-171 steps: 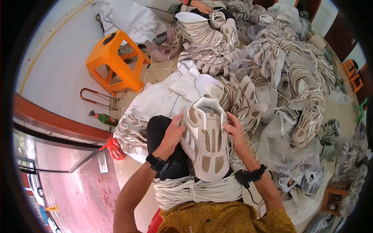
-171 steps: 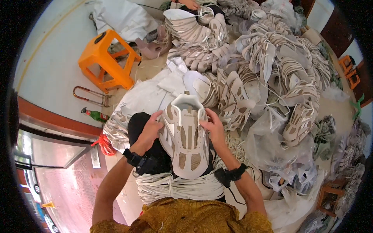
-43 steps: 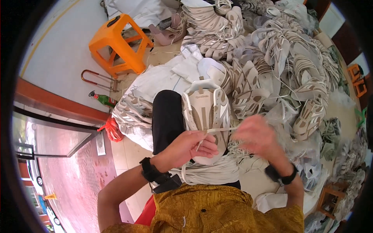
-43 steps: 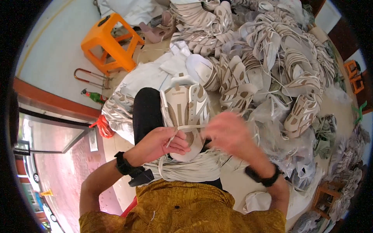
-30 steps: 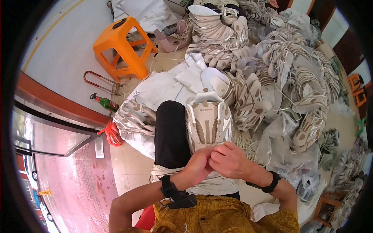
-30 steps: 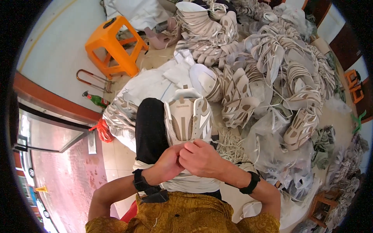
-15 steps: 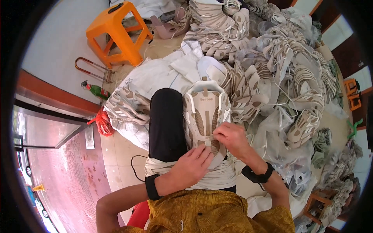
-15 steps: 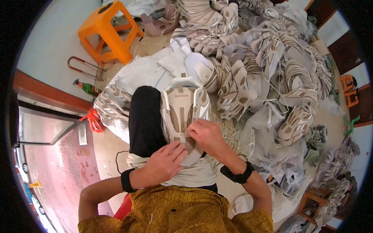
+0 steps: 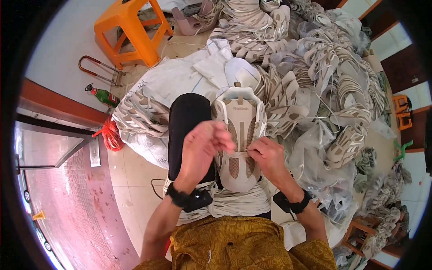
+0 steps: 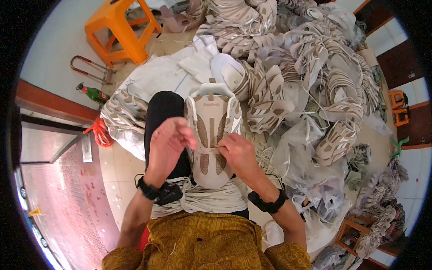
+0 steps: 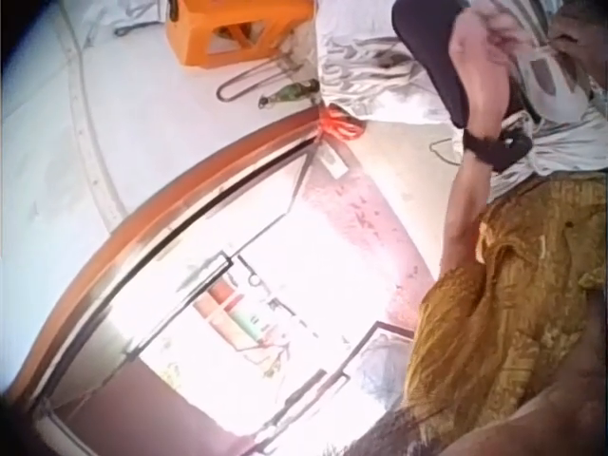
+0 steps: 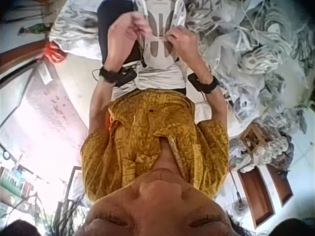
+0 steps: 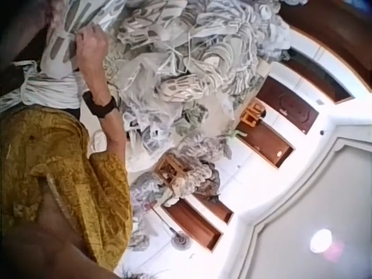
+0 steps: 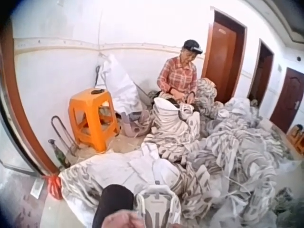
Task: The recorder is lacing a white sneaker while sitting among piles of shoe components.
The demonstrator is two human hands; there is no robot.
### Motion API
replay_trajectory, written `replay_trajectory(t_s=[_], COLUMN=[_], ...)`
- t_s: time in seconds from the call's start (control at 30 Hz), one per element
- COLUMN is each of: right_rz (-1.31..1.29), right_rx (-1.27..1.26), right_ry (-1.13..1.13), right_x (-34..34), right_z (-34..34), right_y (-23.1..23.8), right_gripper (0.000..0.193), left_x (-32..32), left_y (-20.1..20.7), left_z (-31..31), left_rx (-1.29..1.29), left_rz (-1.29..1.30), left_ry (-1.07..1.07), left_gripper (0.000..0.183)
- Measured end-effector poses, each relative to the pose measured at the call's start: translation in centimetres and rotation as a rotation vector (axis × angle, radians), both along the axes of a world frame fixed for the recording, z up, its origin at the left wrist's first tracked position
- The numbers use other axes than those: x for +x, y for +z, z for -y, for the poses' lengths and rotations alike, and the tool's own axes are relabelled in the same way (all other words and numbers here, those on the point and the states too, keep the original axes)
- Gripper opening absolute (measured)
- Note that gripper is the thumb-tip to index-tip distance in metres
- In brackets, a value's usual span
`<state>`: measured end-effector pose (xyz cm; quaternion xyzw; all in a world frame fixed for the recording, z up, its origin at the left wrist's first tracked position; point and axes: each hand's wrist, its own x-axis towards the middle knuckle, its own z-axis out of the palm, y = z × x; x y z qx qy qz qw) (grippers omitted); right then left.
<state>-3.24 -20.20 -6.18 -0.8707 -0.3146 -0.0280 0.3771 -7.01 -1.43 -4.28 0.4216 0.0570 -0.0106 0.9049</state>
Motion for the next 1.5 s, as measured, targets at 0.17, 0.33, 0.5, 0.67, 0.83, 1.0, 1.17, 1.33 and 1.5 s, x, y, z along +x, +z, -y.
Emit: replay_trajectory(t_s=[0.17,0.33,0.5,0.67,0.83,1.0,1.17,1.33,1.5], right_rz=[0.062,0.122,0.17,0.186,0.245,0.084,-0.346,-0.093,-0.072], right_rx=[-0.048,-0.144,-0.222,-0.191,-0.345,-0.329,-0.114,-0.149,-0.069], right_ry=[-0.006,-0.022,-0.011,-0.014,-0.028,0.044,0.189,0.149,0.217], right_x=[-0.2,-0.3,-0.4,-0.5,-0.8,0.8,2.0,1.2,1.8], right_z=[-0.4,-0.4,-0.6,-0.6,-1.5,-0.8,-0.4,-0.3,0.1], right_y=[0.3,0.1,0.3,0.2,0.7,0.3,0.9,0.4,0.6], right_gripper=[0.003,0.004,0.005,0.006,0.005,0.005,0.009,0.004,0.002], left_x=[0.5,0.4,-0.3,-1.3,-2.1,-3.3,-3.9,-4.0,-3.9], left_y=[-0.6,-1.7,-1.9,-2.3,-3.0,-2.7,-2.8,-2.4,-2.1], left_z=[0.4,-1.4,-0.6,0.0,0.7,1.4,1.5,1.8,1.6], left_rx=[1.734,1.87,1.336,0.83,1.439,1.562,1.462,1.46,1.411], left_rz=[0.93,1.061,0.573,0.126,0.678,0.652,0.567,0.543,0.537], left_ry=[0.011,-0.001,0.118,-0.102,0.042,0.028,-0.002,-0.033,-0.044], left_gripper=[0.028,0.037,0.021,0.015,0.024,0.03,0.031,0.035,0.036])
